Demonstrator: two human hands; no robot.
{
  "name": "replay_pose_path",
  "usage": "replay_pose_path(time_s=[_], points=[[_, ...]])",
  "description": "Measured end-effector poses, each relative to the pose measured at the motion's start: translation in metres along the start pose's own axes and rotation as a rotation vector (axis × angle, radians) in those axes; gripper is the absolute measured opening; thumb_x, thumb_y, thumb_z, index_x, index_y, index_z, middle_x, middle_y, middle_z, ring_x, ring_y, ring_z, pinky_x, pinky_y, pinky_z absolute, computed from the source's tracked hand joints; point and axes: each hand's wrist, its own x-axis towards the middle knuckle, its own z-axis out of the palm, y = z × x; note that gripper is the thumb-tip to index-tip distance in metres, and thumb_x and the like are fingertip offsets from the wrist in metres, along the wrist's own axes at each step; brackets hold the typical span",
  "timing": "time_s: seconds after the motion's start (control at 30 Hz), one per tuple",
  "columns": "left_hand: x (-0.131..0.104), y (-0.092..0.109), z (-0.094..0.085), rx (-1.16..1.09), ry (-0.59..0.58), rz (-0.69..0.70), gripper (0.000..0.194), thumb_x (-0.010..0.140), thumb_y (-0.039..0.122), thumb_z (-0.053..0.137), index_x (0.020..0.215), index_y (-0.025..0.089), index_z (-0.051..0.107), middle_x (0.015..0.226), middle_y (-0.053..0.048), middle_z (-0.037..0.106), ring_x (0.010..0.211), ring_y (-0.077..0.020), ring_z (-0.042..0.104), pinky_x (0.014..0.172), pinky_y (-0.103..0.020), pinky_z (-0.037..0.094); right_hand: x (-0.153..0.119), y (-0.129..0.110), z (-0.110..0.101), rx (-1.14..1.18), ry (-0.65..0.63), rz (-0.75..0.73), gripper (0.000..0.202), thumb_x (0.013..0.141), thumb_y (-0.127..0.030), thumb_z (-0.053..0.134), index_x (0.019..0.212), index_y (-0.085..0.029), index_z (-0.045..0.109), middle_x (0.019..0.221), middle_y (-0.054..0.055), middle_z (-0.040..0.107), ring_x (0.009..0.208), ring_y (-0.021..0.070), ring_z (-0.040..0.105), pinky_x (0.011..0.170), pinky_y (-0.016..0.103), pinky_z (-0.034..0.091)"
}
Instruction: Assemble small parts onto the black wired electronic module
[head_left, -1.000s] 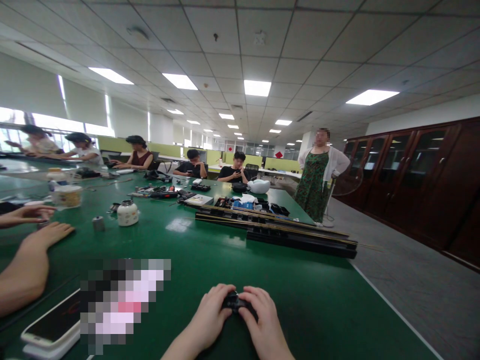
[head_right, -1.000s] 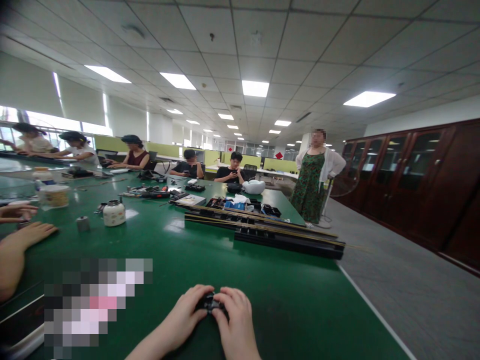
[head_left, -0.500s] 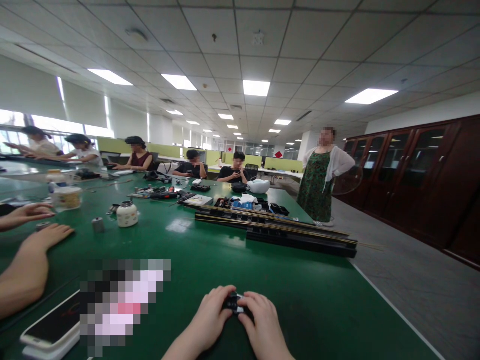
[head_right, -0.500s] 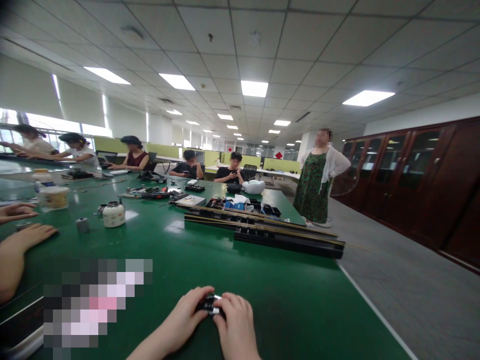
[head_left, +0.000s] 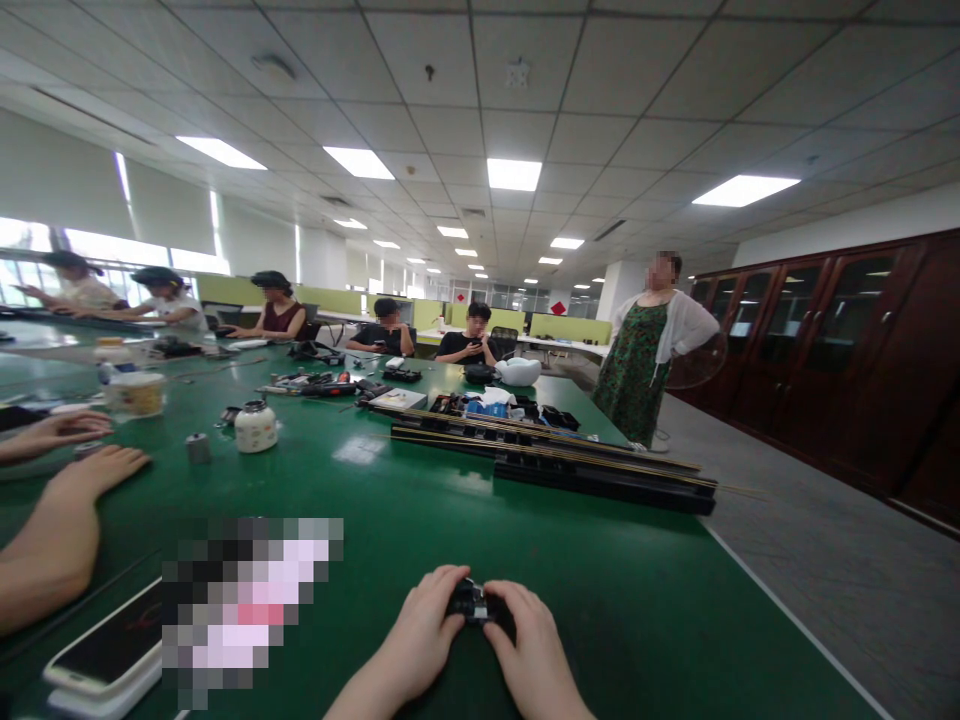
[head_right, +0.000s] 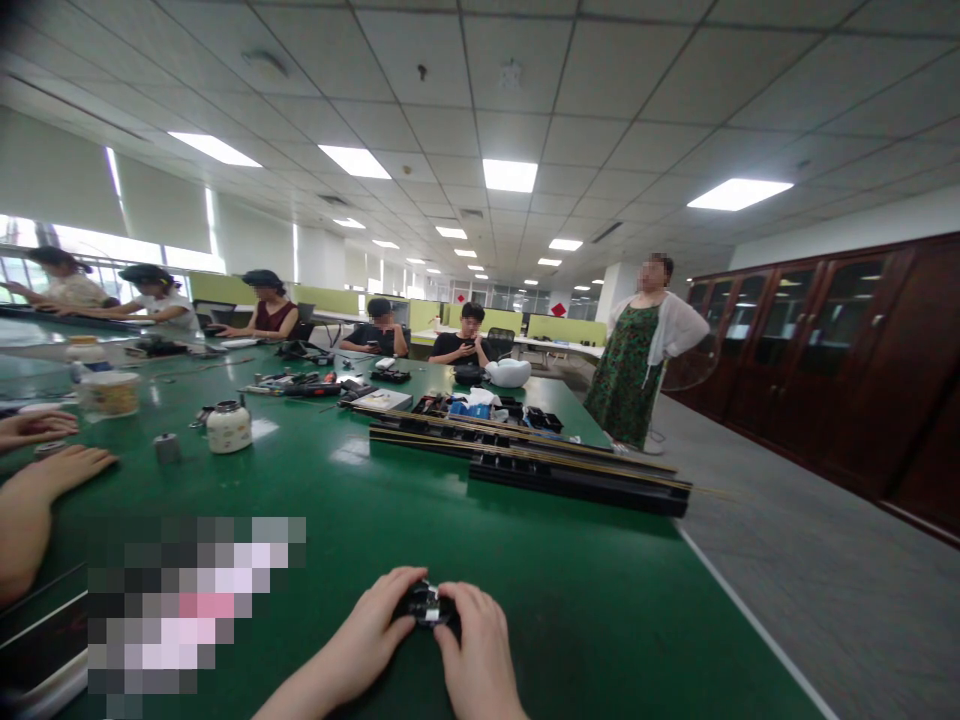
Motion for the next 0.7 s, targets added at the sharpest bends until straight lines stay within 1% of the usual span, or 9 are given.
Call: replay_pose_path(time_s=[0.17, 0.23, 0.33, 0.43, 0.5, 0.57, 0.63, 0.7], points=[[0.001, 0.002, -0.001, 0.010, -0.003, -0.025, 0.058, 0.063, 0.014, 0.045, 0.121, 0.014, 0.043, 0.125, -0.010, 0.049, 0.116, -0.0197, 0.040, 0.100, -0.033, 0.028, 0.000, 0.003, 0.001, 0.009, 0.007, 0.011, 0.036, 0.069, -0.014, 0.048, 0.101, -0.022, 0.060, 0.106, 0.004, 0.061, 0.103, 0.0216, 0.052, 0.093, 0.034, 0.036], [0.001, 0.004, -0.002, 0.012, -0.004, -0.031, 0.055, 0.063, 0.014, 0.045, 0.118, 0.014, 0.046, 0.120, -0.010, 0.051, 0.113, -0.0195, 0.043, 0.098, -0.031, 0.029, 0.000, 0.003, 0.000, 0.025, 0.008, 0.006, 0.035, 0.069, -0.015, 0.047, 0.101, -0.023, 0.060, 0.105, 0.004, 0.061, 0.102, 0.0216, 0.053, 0.092, 0.035, 0.037], [0.000, 0.007, -0.004, -0.028, 0.005, -0.020, 0.046, 0.064, 0.014, 0.046, 0.109, 0.017, 0.050, 0.113, -0.008, 0.055, 0.107, -0.0191, 0.047, 0.095, -0.031, 0.032, 0.000, 0.001, -0.002, 0.083, 0.022, -0.013, 0.034, 0.071, -0.014, 0.045, 0.100, -0.022, 0.059, 0.105, 0.004, 0.061, 0.102, 0.0206, 0.054, 0.092, 0.034, 0.039], [-0.001, 0.010, -0.005, -0.192, 0.015, -0.014, 0.043, 0.065, 0.013, 0.046, 0.108, 0.019, 0.048, 0.112, -0.006, 0.055, 0.107, -0.0176, 0.047, 0.096, -0.030, 0.031, 0.001, -0.001, -0.004, 0.146, 0.056, -0.038, 0.034, 0.073, -0.013, 0.044, 0.102, -0.023, 0.058, 0.109, 0.004, 0.059, 0.105, 0.0194, 0.052, 0.094, 0.033, 0.039], [0.000, 0.010, -0.004, -0.343, -0.008, -0.023, 0.044, 0.067, 0.012, 0.046, 0.110, 0.021, 0.043, 0.109, -0.005, 0.055, 0.105, -0.0159, 0.049, 0.095, -0.030, 0.032, 0.000, -0.001, -0.004, 0.166, 0.091, -0.052, 0.033, 0.074, -0.014, 0.045, 0.103, -0.023, 0.057, 0.113, 0.005, 0.057, 0.108, 0.0190, 0.051, 0.096, 0.033, 0.038], [0.002, 0.010, -0.003, -0.467, -0.043, -0.025, 0.044, 0.068, 0.010, 0.045, 0.111, 0.022, 0.040, 0.101, -0.003, 0.055, 0.098, -0.0145, 0.052, 0.091, -0.029, 0.036, 0.000, -0.001, -0.003, 0.173, 0.130, -0.068, 0.032, 0.075, -0.015, 0.046, 0.102, -0.023, 0.058, 0.114, 0.005, 0.057, 0.109, 0.0191, 0.051, 0.097, 0.034, 0.038], [0.004, 0.008, -0.001, -0.538, -0.064, -0.023, 0.046, 0.068, 0.008, 0.045, 0.111, 0.021, 0.038, 0.094, -0.002, 0.055, 0.090, -0.0139, 0.054, 0.085, -0.029, 0.039, 0.000, 0.001, -0.002, 0.173, 0.160, -0.081, 0.030, 0.075, -0.015, 0.047, 0.101, -0.022, 0.059, 0.113, 0.006, 0.057, 0.109, 0.0193, 0.051, 0.097, 0.034, 0.038], [0.005, 0.007, 0.001, -0.575, -0.064, -0.021, 0.049, 0.068, 0.008, 0.046, 0.114, 0.021, 0.036, 0.094, -0.002, 0.053, 0.086, -0.0136, 0.054, 0.082, -0.029, 0.040, -0.001, 0.002, -0.001, 0.166, 0.165, -0.081, 0.030, 0.076, -0.016, 0.047, 0.102, -0.022, 0.059, 0.114, 0.006, 0.057, 0.110, 0.0191, 0.050, 0.097, 0.035, 0.038]])
